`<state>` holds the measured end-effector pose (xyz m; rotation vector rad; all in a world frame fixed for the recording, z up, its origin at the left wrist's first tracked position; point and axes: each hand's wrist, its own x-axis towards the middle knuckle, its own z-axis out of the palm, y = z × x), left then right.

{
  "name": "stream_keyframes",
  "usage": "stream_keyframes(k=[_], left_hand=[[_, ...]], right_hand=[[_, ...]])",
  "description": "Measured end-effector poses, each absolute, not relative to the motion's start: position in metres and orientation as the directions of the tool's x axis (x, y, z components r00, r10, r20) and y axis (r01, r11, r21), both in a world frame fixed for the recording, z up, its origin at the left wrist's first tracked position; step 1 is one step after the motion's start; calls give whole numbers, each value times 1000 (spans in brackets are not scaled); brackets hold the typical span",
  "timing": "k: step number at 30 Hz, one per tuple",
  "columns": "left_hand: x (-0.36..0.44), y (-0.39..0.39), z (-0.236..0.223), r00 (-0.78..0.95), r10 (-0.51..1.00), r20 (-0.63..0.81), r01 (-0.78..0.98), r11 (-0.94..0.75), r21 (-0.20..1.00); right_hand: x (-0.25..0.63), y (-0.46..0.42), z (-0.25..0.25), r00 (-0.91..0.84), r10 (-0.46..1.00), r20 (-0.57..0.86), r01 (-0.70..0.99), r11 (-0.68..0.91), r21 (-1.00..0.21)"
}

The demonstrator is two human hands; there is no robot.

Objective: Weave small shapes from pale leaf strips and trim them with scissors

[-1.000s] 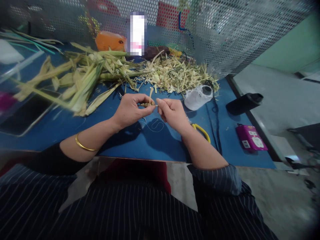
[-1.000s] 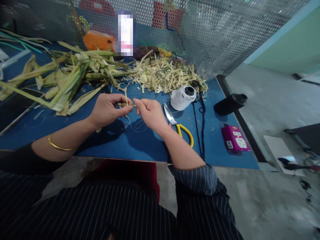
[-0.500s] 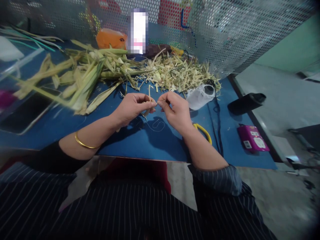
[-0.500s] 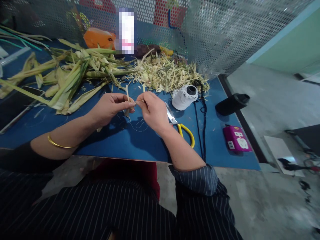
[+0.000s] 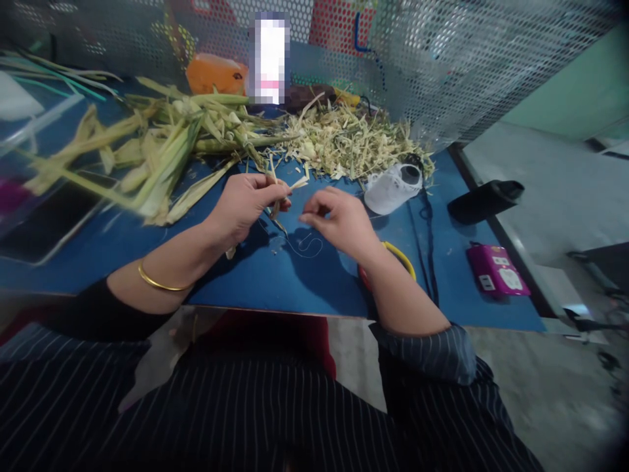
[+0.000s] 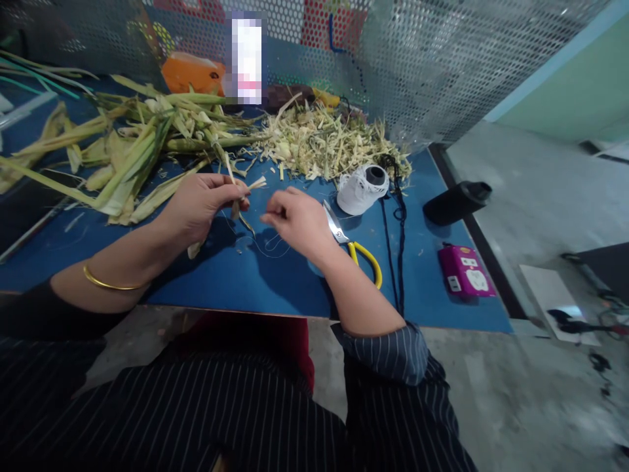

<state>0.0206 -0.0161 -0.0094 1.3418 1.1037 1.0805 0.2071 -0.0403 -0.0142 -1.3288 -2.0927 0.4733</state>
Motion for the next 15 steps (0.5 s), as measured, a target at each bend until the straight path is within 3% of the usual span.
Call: stream_keyframes(k=[3,7,12,15], left_hand=[[20,-15,-10,145,989,-25,-33,30,999],[22,-17,-10,151,988,-43,-60,53,997],[23,-18,-12,168,985,-43,-76,56,996],[23,-18,-12,191,980,-51,-50,62,997]], right_hand=[[200,-52,-10,-466,881,77,797,456,-396],[188,-62,-12,-493,870,-17,852,479,-209],[186,-62,-16,-557,828,-62,824,542,-169],[189,-60,-14,-548,835,-46,816,522,-250]])
